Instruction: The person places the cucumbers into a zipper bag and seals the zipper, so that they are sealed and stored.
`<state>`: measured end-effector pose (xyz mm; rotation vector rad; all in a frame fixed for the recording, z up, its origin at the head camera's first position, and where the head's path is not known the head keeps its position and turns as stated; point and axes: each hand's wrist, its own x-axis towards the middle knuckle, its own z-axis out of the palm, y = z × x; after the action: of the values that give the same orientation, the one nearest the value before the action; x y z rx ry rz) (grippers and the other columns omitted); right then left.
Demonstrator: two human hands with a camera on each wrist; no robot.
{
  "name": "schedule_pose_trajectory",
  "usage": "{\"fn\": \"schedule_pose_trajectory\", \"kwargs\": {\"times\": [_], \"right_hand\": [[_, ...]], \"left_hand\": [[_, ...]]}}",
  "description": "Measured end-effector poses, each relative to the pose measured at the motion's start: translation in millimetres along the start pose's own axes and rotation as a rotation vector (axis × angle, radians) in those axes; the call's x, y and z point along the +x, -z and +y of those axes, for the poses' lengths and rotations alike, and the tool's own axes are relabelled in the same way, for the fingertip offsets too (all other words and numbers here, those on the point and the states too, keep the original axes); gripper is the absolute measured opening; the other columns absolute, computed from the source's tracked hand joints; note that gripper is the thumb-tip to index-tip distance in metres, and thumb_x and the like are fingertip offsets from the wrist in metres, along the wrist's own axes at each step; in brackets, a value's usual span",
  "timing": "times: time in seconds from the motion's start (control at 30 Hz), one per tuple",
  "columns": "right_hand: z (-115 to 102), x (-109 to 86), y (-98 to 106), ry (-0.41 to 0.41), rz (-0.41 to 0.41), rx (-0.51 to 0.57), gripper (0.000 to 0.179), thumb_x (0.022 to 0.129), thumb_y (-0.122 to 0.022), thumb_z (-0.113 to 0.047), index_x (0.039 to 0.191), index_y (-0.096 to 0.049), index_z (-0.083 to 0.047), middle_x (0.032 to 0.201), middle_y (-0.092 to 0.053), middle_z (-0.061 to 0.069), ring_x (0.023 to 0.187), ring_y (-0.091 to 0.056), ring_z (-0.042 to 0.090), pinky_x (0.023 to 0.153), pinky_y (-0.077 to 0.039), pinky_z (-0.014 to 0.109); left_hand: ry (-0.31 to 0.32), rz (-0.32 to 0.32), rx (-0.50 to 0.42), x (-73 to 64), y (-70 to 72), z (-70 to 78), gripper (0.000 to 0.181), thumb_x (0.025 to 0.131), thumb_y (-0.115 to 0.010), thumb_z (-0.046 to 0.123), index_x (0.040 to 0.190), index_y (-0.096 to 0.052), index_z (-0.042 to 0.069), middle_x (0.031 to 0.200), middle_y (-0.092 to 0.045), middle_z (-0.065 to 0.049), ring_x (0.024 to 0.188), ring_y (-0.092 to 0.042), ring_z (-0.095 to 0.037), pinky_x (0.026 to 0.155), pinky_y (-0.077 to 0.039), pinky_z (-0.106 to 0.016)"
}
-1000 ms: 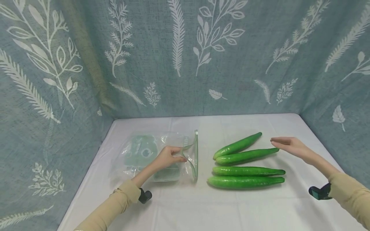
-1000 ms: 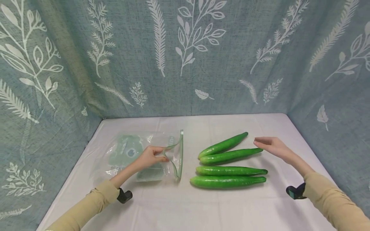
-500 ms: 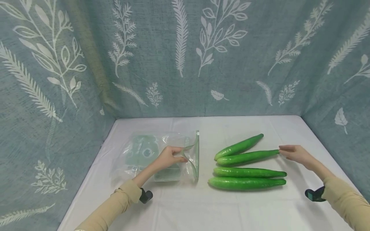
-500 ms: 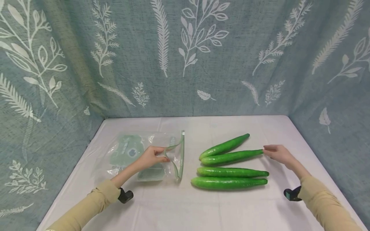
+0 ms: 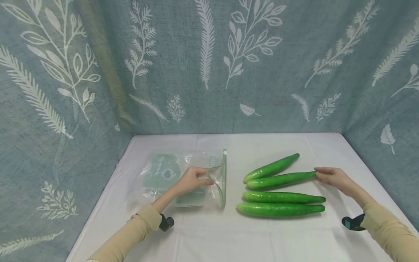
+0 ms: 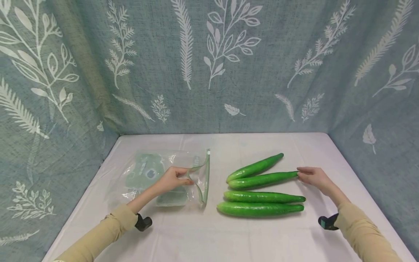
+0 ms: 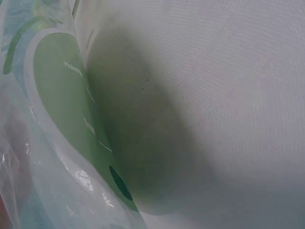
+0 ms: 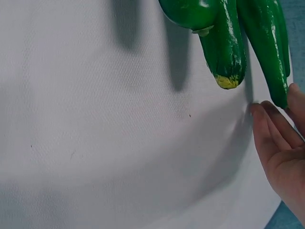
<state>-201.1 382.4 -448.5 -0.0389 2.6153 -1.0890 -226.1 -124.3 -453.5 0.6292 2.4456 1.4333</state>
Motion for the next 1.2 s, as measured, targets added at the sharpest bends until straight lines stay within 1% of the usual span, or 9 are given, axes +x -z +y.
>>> {"fn": "schedule_pose_trajectory", "kwargs": {"times": [0.17,0.27,0.37,0.57,0.73,0.83,1.0,1.1,1.2], "right_hand": [[-0.2,1.9,-0.6,-0.031,0.017,0.061,0.059,0.097,-0.053,-0.029,0.133,-0.041,0.016,0.124,-0.058,0.03,0.091,-0.058,-0.005,0.08,-0.056,0.025],[-1.4,1.3,0.1,-0.053,0.014,0.105,0.06,0.096,-0.056,-0.029,0.131,-0.042,0.018,0.118,-0.063,0.024,0.083,-0.056,-0.011,0.077,-0.056,0.02],[-1.2,0.3,1.3,-0.06,-0.018,0.125,0.06,0.097,-0.055,-0.027,0.133,-0.039,0.018,0.123,-0.059,0.027,0.083,-0.056,-0.013,0.08,-0.056,0.02],[2.9,-0.8,2.0,-0.054,-0.047,0.142,0.055,0.097,-0.053,-0.024,0.133,-0.04,0.017,0.132,-0.05,0.034,0.087,-0.057,-0.013,0.084,-0.056,0.025],[4.2,-3.4,2.6,-0.077,-0.044,0.151,0.058,0.096,-0.056,-0.027,0.133,-0.041,0.015,0.13,-0.054,0.03,0.086,-0.058,-0.013,0.084,-0.056,0.024],[2.9,-6.1,3.0,-0.071,-0.053,0.157,0.06,0.096,-0.056,-0.028,0.134,-0.041,0.016,0.129,-0.056,0.028,0.087,-0.057,-0.014,0.085,-0.056,0.025],[0.0,-11.8,3.0,-0.071,-0.051,0.218,0.061,0.094,-0.059,-0.027,0.133,-0.041,0.016,0.119,-0.065,0.012,0.086,-0.059,-0.013,0.083,-0.056,0.023],[-1.0,-16.1,1.2,-0.097,-0.061,0.29,0.06,0.094,-0.06,-0.025,0.132,-0.041,0.017,0.108,-0.068,-0.002,0.086,-0.062,-0.01,0.083,-0.056,0.022],[-1.8,-19.0,-1.7,-0.12,-0.073,0.345,0.059,0.093,-0.06,-0.022,0.132,-0.041,0.018,0.103,-0.068,-0.006,0.086,-0.064,-0.006,0.083,-0.056,0.024]], "left_hand": [[-0.003,-0.001,0.012,1.6,0.9,-1.3,0.045,0.077,-0.078,0.023,0.117,-0.066,0.005,0.119,-0.067,-0.013,0.117,-0.06,-0.029,0.092,-0.052,-0.037],[-0.007,-0.001,0.026,2.1,1.7,-0.4,0.045,0.077,-0.077,0.023,0.117,-0.066,0.004,0.119,-0.066,-0.013,0.115,-0.061,-0.028,0.086,-0.052,-0.029],[-0.008,-0.002,0.03,2.4,2.3,-0.2,0.045,0.078,-0.077,0.023,0.117,-0.067,0.004,0.12,-0.066,-0.013,0.113,-0.061,-0.027,0.081,-0.049,-0.025],[-0.02,0.0,0.027,2.6,3.4,1.6,0.044,0.078,-0.077,0.022,0.116,-0.067,0.002,0.12,-0.066,-0.014,0.116,-0.06,-0.028,0.085,-0.051,-0.032],[-0.016,-0.001,0.026,3.3,2.9,0.9,0.044,0.077,-0.078,0.023,0.116,-0.067,0.003,0.119,-0.066,-0.014,0.118,-0.059,-0.029,0.094,-0.051,-0.042],[-0.014,0.001,0.029,3.8,2.4,0.0,0.044,0.077,-0.078,0.023,0.116,-0.067,0.004,0.119,-0.066,-0.013,0.119,-0.058,-0.028,0.095,-0.051,-0.041],[-0.029,0.007,0.038,3.5,1.8,0.2,0.043,0.078,-0.077,0.021,0.115,-0.067,0.003,0.118,-0.067,-0.014,0.113,-0.062,-0.028,0.086,-0.051,-0.034],[-0.026,0.0,0.044,2.2,1.2,0.1,0.043,0.078,-0.077,0.023,0.116,-0.067,0.004,0.119,-0.066,-0.013,0.114,-0.061,-0.028,0.089,-0.052,-0.037],[-0.023,-0.005,0.043,1.0,0.6,0.0,0.045,0.078,-0.077,0.024,0.117,-0.067,0.004,0.12,-0.066,-0.013,0.117,-0.059,-0.029,0.095,-0.05,-0.043]]}}
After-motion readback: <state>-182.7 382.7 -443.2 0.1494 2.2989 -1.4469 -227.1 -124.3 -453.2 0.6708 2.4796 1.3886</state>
